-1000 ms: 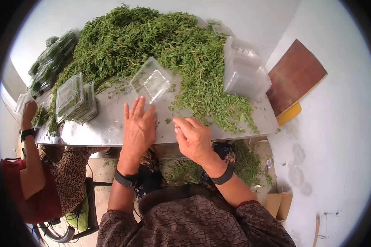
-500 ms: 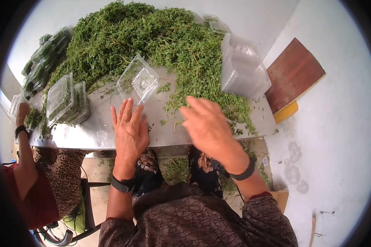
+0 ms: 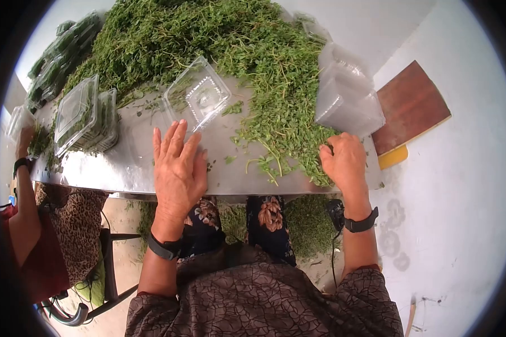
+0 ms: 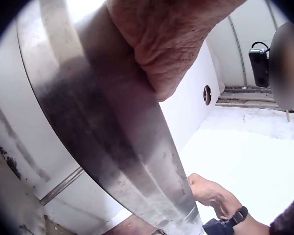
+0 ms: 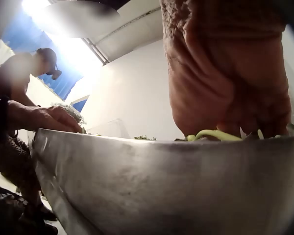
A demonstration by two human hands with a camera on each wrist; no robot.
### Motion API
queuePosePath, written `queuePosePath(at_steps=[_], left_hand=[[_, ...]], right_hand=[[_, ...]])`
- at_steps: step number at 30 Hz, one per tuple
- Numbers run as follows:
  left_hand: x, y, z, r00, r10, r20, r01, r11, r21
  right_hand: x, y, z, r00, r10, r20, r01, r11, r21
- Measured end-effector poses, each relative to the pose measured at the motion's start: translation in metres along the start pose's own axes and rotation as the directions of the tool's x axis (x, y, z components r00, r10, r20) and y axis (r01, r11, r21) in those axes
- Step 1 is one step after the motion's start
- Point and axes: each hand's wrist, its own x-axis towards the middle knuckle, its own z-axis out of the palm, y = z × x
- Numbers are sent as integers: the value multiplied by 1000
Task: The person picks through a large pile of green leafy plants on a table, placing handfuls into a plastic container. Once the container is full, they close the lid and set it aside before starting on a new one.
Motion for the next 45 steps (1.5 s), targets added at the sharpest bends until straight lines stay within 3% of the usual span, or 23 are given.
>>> queuePosePath(at_steps=[5, 8, 10, 14, 16, 23, 26, 28, 31, 35, 37, 40, 45], left_hand=[[0, 0, 0, 1000, -7, 8, 8, 1000, -16], [0, 0, 0, 1000, -9, 7, 10, 1000, -23], [1, 0, -1, 1000, -18, 12, 18, 1000, -20], [2, 3, -1, 999, -42, 11, 43, 999, -29], [2, 3, -2, 999, -42, 11, 42, 999, -30], [2, 0, -1, 999, -38, 13, 38, 999, -33], [1, -1, -2, 1000, -22, 6, 22, 999, -43], [2, -1, -2, 999, -31, 8, 32, 999, -37], [1, 0, -4, 999, -39, 12, 40, 999, -30], [3, 1, -3, 999, -42, 8, 42, 999, -31], [3, 2, -3, 999, -48, 6, 48, 998, -37], [2, 1, -4, 999, -50, 7, 51, 998, -46], [2, 1, -4, 999, -52, 1, 52, 998, -45]], right_hand=[[8, 8, -2, 996, -12, 92, 16, 999, -44], [10, 21, -5, 998, -52, 48, 47, 995, 90], [7, 23, -19, 989, 144, -19, -125, 912, 390], [0, 28, -32, 966, 238, 97, -257, 905, 340], [-7, 27, -27, 984, 145, 105, -172, 927, 332], [-9, 28, -36, 993, 38, 112, -60, 978, 201], [-11, 27, -34, 991, -84, 105, 65, 983, 169], [-11, 31, -31, 981, -170, 96, 166, 985, 39], [-8, 35, -28, 979, -173, 108, 170, 985, 38], [0, 30, -36, 980, -196, 26, 192, 975, 109], [3, 27, -38, 990, -127, 57, 112, 972, 207], [5, 21, -36, 981, -152, 119, 104, 937, 333], [16, 15, -33, 971, -224, 88, 174, 907, 383]])
